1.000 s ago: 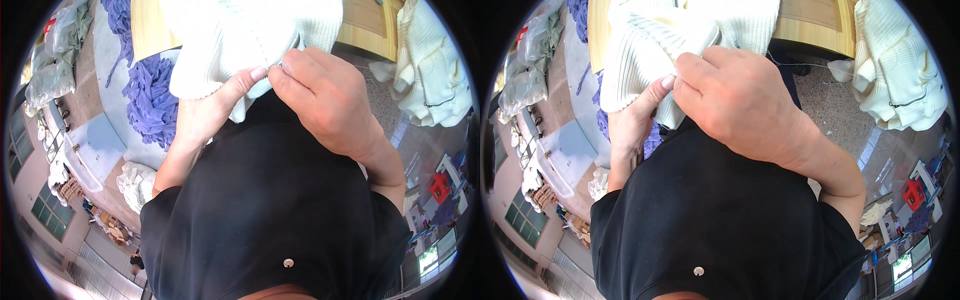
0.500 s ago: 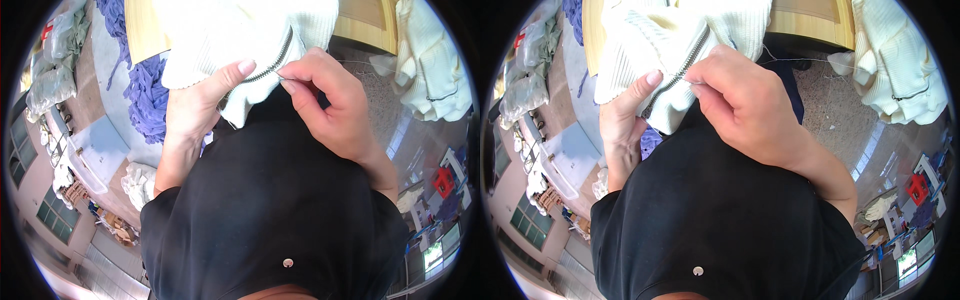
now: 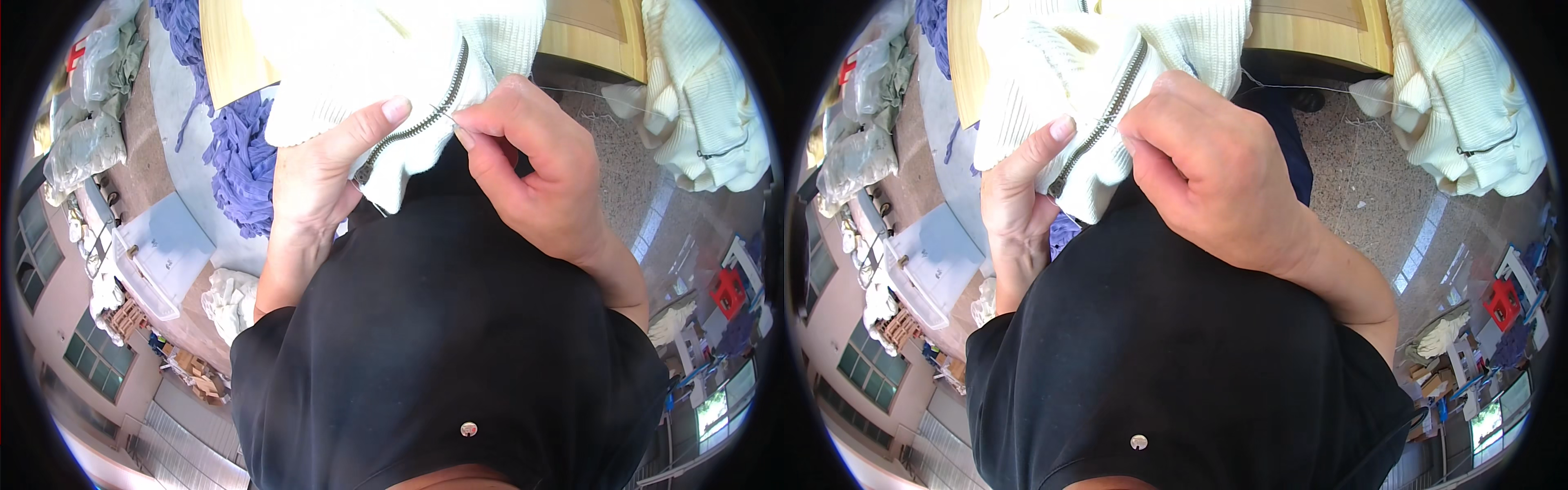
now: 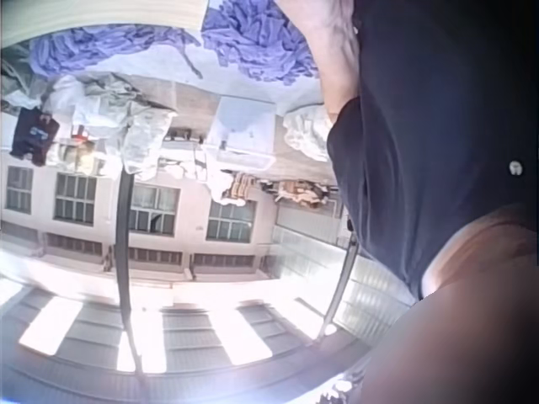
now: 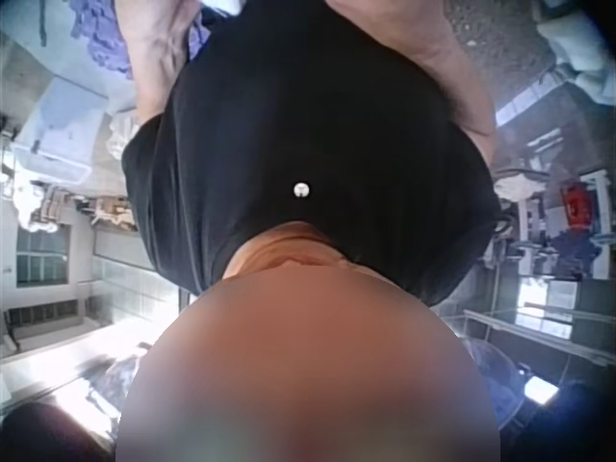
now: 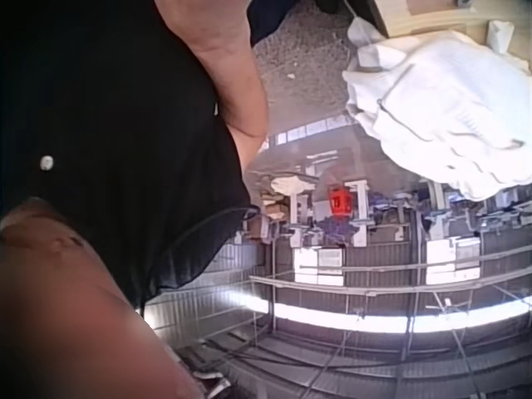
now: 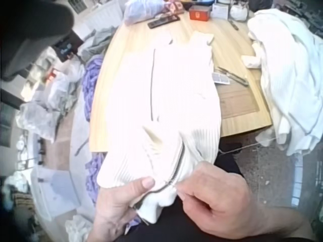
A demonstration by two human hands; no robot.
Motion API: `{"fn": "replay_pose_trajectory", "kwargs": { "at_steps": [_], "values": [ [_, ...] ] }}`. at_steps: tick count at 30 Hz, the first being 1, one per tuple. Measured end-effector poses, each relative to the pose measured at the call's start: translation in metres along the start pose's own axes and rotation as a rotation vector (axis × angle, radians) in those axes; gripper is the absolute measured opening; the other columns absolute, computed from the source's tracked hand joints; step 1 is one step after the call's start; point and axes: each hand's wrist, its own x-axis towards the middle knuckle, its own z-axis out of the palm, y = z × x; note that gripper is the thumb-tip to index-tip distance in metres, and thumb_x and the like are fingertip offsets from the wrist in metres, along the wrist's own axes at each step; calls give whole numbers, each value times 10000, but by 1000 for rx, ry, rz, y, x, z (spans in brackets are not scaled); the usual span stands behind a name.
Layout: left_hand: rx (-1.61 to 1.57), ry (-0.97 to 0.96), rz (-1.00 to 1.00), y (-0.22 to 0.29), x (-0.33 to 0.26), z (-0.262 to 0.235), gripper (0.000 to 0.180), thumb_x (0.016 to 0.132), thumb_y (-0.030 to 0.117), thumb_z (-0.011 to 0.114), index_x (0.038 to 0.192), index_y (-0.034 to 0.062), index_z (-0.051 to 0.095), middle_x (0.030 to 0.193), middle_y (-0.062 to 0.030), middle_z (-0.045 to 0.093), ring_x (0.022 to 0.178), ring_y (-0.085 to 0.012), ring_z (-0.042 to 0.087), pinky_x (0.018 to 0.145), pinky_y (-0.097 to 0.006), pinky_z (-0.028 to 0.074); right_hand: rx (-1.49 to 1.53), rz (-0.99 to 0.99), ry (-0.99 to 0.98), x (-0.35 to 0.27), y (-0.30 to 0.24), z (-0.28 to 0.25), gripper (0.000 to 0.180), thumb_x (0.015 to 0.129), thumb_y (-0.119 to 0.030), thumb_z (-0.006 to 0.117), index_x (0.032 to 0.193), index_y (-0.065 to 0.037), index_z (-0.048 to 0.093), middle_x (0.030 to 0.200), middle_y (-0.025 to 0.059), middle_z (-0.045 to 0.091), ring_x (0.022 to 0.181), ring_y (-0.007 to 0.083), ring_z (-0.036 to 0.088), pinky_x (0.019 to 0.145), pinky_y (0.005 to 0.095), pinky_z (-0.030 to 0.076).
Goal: Sewing a zipper onto a white garment by hand with a needle and thread.
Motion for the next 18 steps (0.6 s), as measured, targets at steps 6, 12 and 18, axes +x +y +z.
{"fn": "replay_pose_trajectory", "kwargs": {
  "at_steps": [6, 12, 18],
  "values": [
    [-5, 0, 5, 0, -1, 2, 374, 777, -4, 687, 1123, -51, 553, 1010, -141, 643, 912, -220, 644, 805, -308, 524, -4, -16, 14, 0, 1, 0, 155, 763, 113, 594, 872, 3, 599, 708, 31, 505, 582, 110, 447, 509, 230, 350],
    [-11, -3, 4, -1, 1, 3, 376, 774, -3, 692, 1120, -52, 554, 1006, -142, 644, 912, -217, 643, 801, -307, 525, -1, -23, 28, 0, 2, 1, 148, 764, 111, 596, 867, 5, 597, 700, 31, 500, 580, 113, 448, 507, 231, 348],
    [-64, -28, -12, -2, 2, 4, 380, 787, -4, 671, 1139, -61, 541, 1008, -146, 644, 916, -226, 643, 803, -313, 529, 34, -22, 35, -2, 8, 2, 136, 788, 104, 580, 881, 4, 586, 732, 44, 503, 612, 126, 465, 546, 233, 371]
  ]
}}
